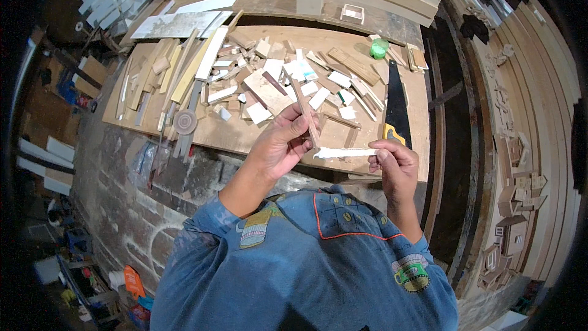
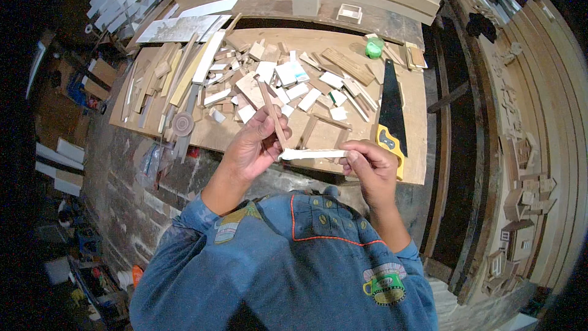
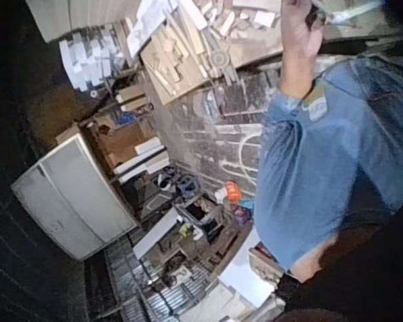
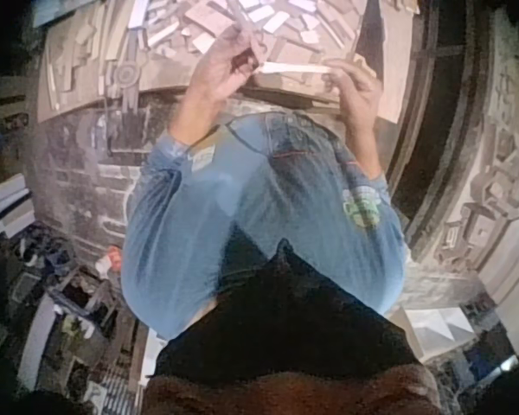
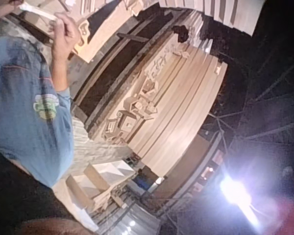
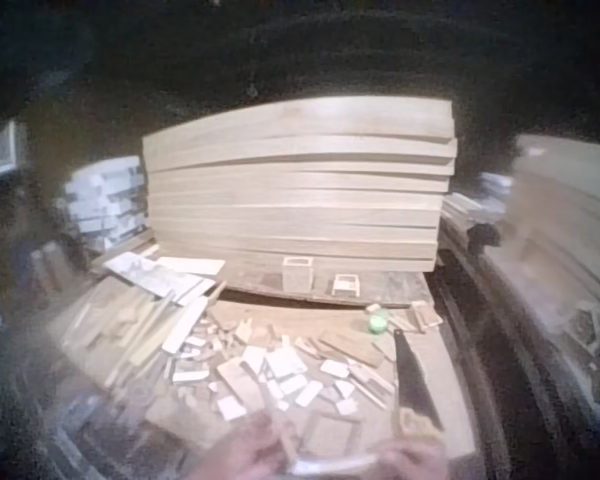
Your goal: The person applies glue to the ends of small wooden strips using a stick and presses them together to form a square frame. They rub a sanding block against the surfaces of the wood pieces.
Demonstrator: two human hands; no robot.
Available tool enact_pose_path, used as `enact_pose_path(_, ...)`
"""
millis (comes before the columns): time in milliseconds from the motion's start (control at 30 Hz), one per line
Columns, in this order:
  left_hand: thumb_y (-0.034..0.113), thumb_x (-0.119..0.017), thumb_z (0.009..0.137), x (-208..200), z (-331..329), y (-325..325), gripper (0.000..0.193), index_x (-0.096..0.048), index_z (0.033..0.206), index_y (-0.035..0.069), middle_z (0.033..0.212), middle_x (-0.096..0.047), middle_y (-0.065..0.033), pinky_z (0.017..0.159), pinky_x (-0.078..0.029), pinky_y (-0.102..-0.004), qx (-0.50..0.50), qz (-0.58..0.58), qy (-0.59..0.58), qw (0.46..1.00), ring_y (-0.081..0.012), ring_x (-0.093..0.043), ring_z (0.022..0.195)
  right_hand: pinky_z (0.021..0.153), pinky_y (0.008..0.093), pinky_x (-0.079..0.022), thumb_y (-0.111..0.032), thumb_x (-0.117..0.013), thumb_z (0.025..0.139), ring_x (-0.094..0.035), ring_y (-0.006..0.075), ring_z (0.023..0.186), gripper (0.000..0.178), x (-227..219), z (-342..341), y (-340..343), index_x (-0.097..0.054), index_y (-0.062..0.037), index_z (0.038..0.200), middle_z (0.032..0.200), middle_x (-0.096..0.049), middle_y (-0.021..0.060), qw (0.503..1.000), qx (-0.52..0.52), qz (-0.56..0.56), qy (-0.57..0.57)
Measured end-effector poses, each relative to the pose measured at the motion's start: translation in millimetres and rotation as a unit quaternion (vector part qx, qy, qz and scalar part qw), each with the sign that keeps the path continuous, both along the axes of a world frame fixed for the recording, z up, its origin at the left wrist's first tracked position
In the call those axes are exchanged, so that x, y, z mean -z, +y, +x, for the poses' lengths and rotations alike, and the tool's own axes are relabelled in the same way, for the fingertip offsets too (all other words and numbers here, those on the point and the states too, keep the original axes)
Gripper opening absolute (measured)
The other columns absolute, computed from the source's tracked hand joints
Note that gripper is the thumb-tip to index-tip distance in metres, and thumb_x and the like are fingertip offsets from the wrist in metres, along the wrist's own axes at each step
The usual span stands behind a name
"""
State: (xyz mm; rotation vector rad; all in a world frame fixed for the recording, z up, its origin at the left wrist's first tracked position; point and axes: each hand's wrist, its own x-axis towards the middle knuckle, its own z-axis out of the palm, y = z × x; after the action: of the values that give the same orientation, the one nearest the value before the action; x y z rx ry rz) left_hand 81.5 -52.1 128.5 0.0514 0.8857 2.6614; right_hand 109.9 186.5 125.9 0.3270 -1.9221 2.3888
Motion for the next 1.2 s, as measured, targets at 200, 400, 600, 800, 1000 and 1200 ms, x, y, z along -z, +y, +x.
enact_pose_path(200, 0.017, -0.071, 0.084, 1.0, 1.4, 0.5, 0.026, -0.058, 0.105, 0.008, 0.089, -0.056, -0.004, 0.061, -0.046, -0.0208, -0.005, -0.004, 0.007, 1.0, -0.0151, -0.053, 0.079, 0.058, 0.0238, -0.048, -0.006, -0.056, 0.091, -0.058, 0.0115, 0.065, 0.017, 5.5, 0.7, 0.5, -0.065, 0.0057, 0.099, 0.084, -0.063, 0.0099, 0.999, 0.011, 0.04, -0.011)
enact_pose_path(400, 0.016, -0.071, 0.085, 0.0, 2.3, -1.6, 0.024, -0.059, 0.105, 0.009, 0.092, -0.059, -0.0056, 0.064, -0.049, -0.0222, -0.018, -0.009, -0.009, 1.0, -0.0153, -0.058, 0.079, 0.058, 0.0228, -0.047, -0.003, -0.059, 0.088, -0.059, 0.0115, 0.066, 0.015, 3.0, 6.0, 1.1, -0.066, 0.0047, 0.098, 0.085, -0.064, 0.0106, 0.989, 0.052, 0.109, 0.082)
enact_pose_path(600, 0.016, -0.071, 0.084, -0.8, 2.2, -1.7, 0.027, -0.058, 0.105, 0.008, 0.089, -0.062, -0.0049, 0.065, -0.048, -0.023, -0.031, -0.065, 0.034, 0.997, -0.012, -0.058, 0.076, 0.061, 0.0256, -0.047, 0.004, -0.063, 0.078, -0.062, 0.0158, 0.069, 0.016, -5.1, 5.0, 6.0, -0.069, 0.0036, 0.093, 0.08, -0.067, 0.0113, 0.946, 0.104, 0.231, 0.201)
enact_pose_path(800, 0.014, -0.071, 0.084, -2.0, 1.1, -0.6, 0.026, -0.057, 0.105, 0.007, 0.089, -0.062, -0.0044, 0.065, -0.047, -0.0238, -0.045, -0.092, 0.031, 0.994, -0.0111, -0.058, 0.077, 0.062, 0.0262, -0.046, 0.004, -0.062, 0.077, -0.061, 0.0171, 0.069, 0.013, -15.9, 0.4, 11.7, -0.068, 0.0031, 0.089, 0.079, -0.066, 0.0116, 0.919, 0.136, 0.25, 0.273)
enact_pose_path(1000, 0.013, -0.068, 0.086, 5.4, -5.8, -0.7, 0.023, -0.056, 0.105, 0.007, 0.09, -0.062, -0.0034, 0.067, -0.044, -0.0255, -0.048, -0.116, 0.029, 0.992, -0.0118, -0.058, 0.079, 0.062, 0.0212, -0.045, -0.007, -0.058, 0.09, -0.056, 0.0083, 0.07, 0.017, 4.8, -47.7, 28.4, -0.067, 0.0023, 0.101, 0.084, -0.063, 0.0048, 0.971, 0.207, 0.113, 0.045)
enact_pose_path(1200, 0.01, -0.067, 0.086, 11.0, -5.7, -1.4, 0.019, -0.058, 0.102, 0.006, 0.091, -0.063, -0.0019, 0.07, -0.045, -0.0245, -0.091, -0.124, -0.001, 0.988, -0.0106, -0.058, 0.08, 0.055, 0.0184, -0.043, -0.014, -0.06, 0.092, -0.052, 0.004, 0.066, 0.022, 32.4, -158.2, 69.1, -0.067, -0.0001, 0.107, 0.081, -0.062, 0.0006, 0.956, 0.273, 0.092, 0.048)
